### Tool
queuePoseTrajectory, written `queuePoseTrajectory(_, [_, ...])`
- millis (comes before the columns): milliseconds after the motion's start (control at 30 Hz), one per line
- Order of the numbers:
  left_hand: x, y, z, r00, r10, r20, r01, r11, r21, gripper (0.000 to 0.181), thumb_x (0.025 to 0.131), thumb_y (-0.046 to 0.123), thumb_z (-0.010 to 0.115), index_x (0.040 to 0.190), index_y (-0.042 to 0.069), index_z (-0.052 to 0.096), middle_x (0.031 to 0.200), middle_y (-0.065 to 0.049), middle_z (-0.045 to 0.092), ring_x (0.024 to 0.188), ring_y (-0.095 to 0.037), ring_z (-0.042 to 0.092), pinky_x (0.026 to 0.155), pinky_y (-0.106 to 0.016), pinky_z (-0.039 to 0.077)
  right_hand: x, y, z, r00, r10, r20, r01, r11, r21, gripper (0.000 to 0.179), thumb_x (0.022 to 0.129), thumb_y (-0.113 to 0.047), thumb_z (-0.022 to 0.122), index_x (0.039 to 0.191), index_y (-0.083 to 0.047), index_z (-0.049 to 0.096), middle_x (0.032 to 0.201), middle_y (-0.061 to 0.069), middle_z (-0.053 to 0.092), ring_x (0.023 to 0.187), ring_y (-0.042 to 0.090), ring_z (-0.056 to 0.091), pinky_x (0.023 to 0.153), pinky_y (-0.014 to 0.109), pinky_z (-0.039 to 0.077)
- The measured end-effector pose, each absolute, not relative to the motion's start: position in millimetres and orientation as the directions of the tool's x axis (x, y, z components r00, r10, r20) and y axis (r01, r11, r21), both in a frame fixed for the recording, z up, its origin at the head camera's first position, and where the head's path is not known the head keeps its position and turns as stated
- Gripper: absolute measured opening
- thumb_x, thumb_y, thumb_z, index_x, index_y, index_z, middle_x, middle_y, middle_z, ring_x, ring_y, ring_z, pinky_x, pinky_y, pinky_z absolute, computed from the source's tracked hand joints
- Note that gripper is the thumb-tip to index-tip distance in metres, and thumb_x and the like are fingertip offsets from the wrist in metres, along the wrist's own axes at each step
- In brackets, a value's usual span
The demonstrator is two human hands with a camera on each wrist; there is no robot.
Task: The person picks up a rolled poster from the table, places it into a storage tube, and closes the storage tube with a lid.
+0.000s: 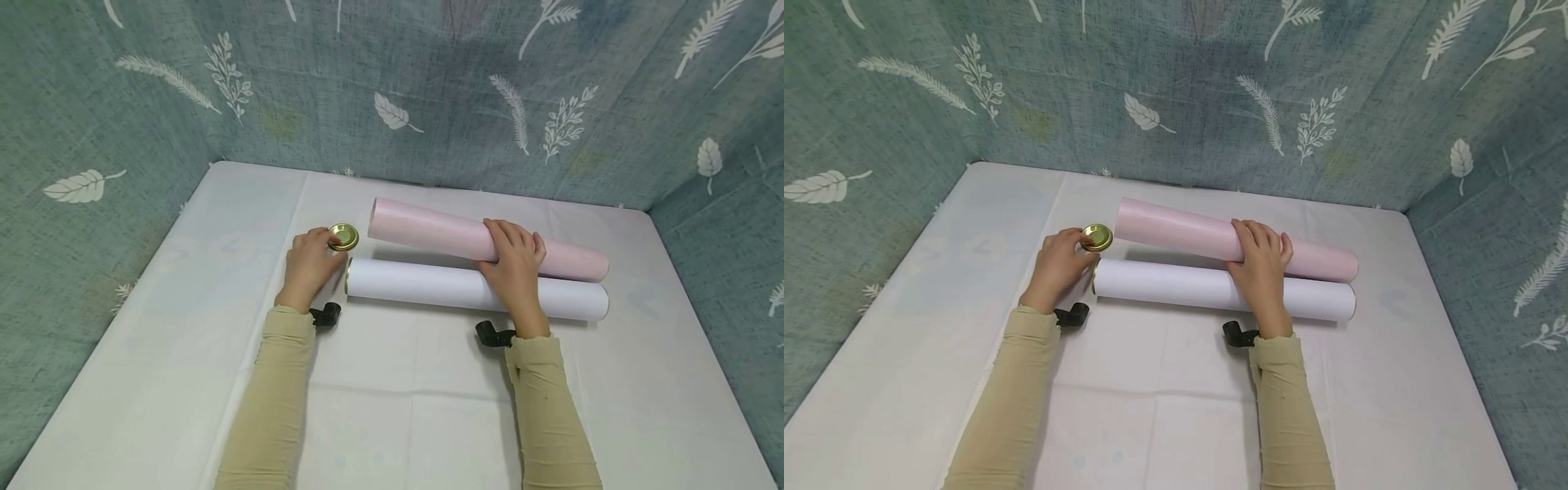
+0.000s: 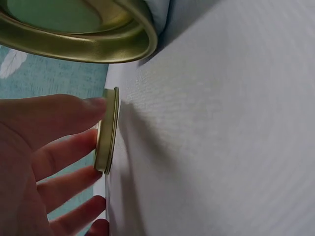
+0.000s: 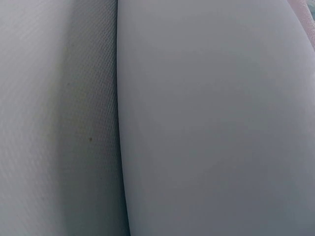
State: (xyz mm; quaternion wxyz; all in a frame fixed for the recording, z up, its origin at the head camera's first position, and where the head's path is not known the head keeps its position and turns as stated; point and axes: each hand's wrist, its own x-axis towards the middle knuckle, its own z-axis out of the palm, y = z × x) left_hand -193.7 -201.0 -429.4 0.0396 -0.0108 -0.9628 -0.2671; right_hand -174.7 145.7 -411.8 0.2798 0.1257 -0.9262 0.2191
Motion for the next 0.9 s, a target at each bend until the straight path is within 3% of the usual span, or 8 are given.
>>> queuePoseTrajectory(467, [-190.3, -198.5, -428.9, -0.995, 0.03, 0.092, 0.066, 0.902, 0.426, 0.023, 0.076, 0.033, 0.069, 0.074, 0.015, 0.055, 0.13, -0.003, 0.046, 0.113, -0.033, 0.036, 0.082, -0.049, 0.032, -174.5, 145.5, -412.1, -0.81, -0.11, 0.576, -0.356, 0.872, -0.335, 0.076, 0.058, -0.014, 0.084, 0.126, -0.021, 0.05, 0.124, 0.0, 0.049, 0.118, 0.025, 0.036, 0.1, 0.05, 0.006])
queuePoseTrajectory(767, [-192.0, -199.9, -428.6, -0.997, 0.035, 0.063, 0.059, 0.893, 0.446, 0.027, 0.076, 0.03, 0.067, 0.086, 0.011, 0.051, 0.113, -0.006, 0.047, 0.095, -0.029, 0.036, 0.066, -0.04, 0.039, -174.0, 144.9, -411.9, -0.811, -0.11, 0.574, -0.356, 0.872, -0.336, 0.075, 0.058, -0.014, 0.084, 0.125, -0.021, 0.051, 0.124, 0.0, 0.049, 0.118, 0.024, 0.036, 0.1, 0.05, 0.006])
queuePoseTrajectory(900, [-192.8, -200.7, -428.8, -0.999, 0.022, 0.05, 0.043, 0.879, 0.475, 0.038, 0.077, 0.032, 0.067, 0.104, 0.012, 0.05, 0.112, -0.01, 0.044, 0.098, -0.029, 0.036, 0.067, -0.042, 0.04, -174.2, 144.8, -411.8, -0.811, -0.11, 0.574, -0.354, 0.873, -0.334, 0.075, 0.058, -0.014, 0.084, 0.125, -0.021, 0.05, 0.124, 0.0, 0.049, 0.118, 0.024, 0.036, 0.1, 0.05, 0.006])
